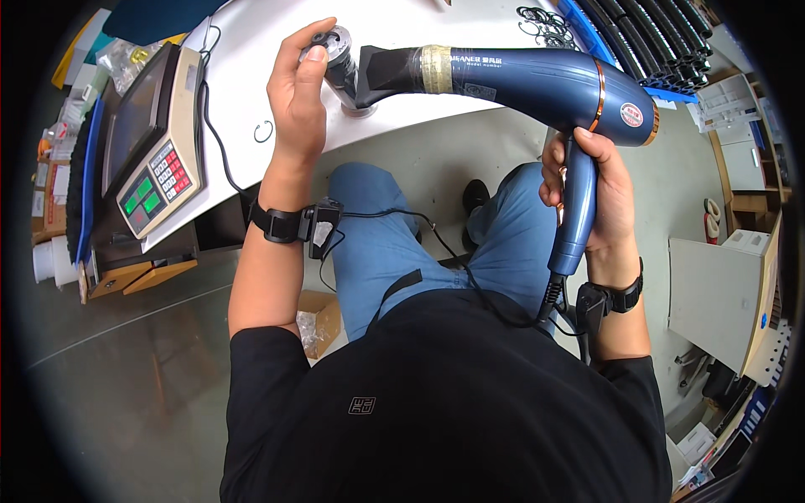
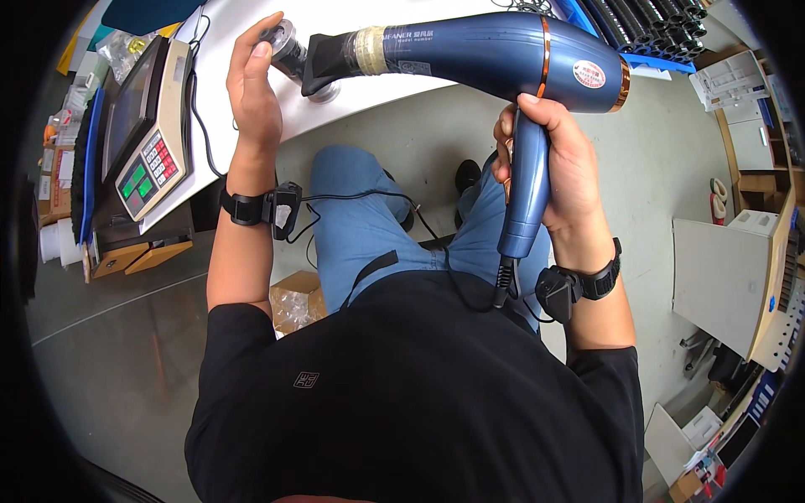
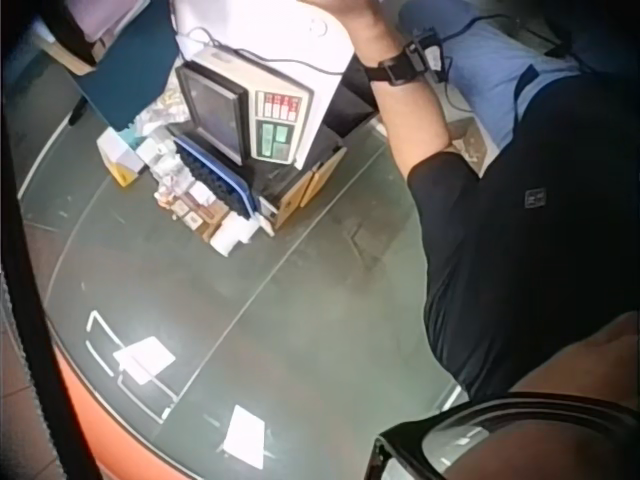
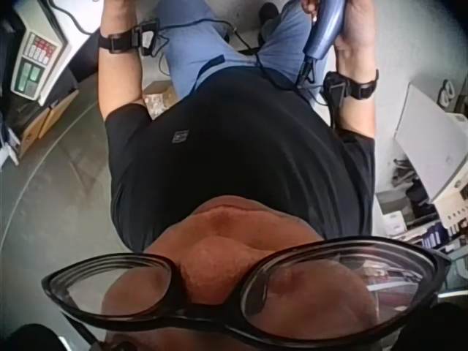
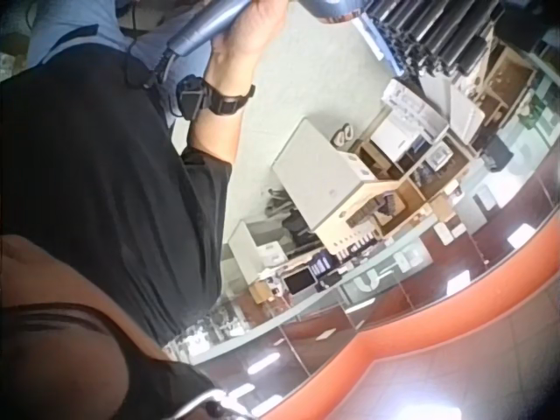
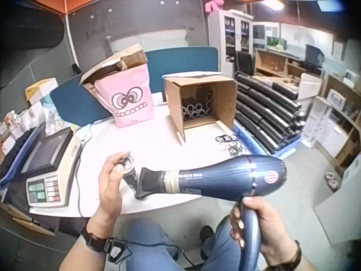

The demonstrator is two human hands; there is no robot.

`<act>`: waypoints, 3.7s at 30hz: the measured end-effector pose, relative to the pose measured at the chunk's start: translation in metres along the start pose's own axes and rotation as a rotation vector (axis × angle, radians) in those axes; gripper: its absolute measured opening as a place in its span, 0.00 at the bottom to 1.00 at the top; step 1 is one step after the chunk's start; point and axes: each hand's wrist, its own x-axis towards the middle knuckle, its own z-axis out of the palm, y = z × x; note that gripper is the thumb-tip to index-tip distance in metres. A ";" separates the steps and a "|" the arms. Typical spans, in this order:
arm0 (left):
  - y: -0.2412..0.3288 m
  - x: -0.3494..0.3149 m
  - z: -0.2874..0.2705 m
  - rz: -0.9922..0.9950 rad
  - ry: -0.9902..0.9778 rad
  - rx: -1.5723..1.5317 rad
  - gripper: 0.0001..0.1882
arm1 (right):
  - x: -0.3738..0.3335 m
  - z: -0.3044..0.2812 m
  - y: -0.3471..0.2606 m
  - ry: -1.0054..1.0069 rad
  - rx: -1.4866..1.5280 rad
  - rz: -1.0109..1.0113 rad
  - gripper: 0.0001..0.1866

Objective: Assembling and inspecting components of a hair dryer at a workstation.

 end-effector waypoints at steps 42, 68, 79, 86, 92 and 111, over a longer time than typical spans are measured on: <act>-0.001 0.004 -0.009 -0.002 0.007 0.096 0.21 | 0.004 -0.026 0.030 0.189 -0.168 0.134 0.20; -0.004 0.001 -0.008 -0.018 -0.071 -0.026 0.20 | 0.011 -0.027 0.036 0.144 -0.014 0.195 0.18; 0.008 0.002 -0.007 -0.041 -0.072 0.059 0.22 | 0.012 -0.025 0.029 0.052 0.124 0.222 0.20; 0.010 0.002 -0.009 -0.061 -0.098 0.123 0.25 | 0.011 -0.023 0.023 0.004 0.133 0.211 0.22; 0.011 0.002 -0.008 -0.068 -0.108 0.100 0.25 | 0.011 -0.017 0.018 -0.035 0.147 0.166 0.22; 0.016 0.001 -0.008 -0.134 -0.105 0.088 0.24 | 0.038 -0.062 0.092 -0.188 -0.459 -0.529 0.11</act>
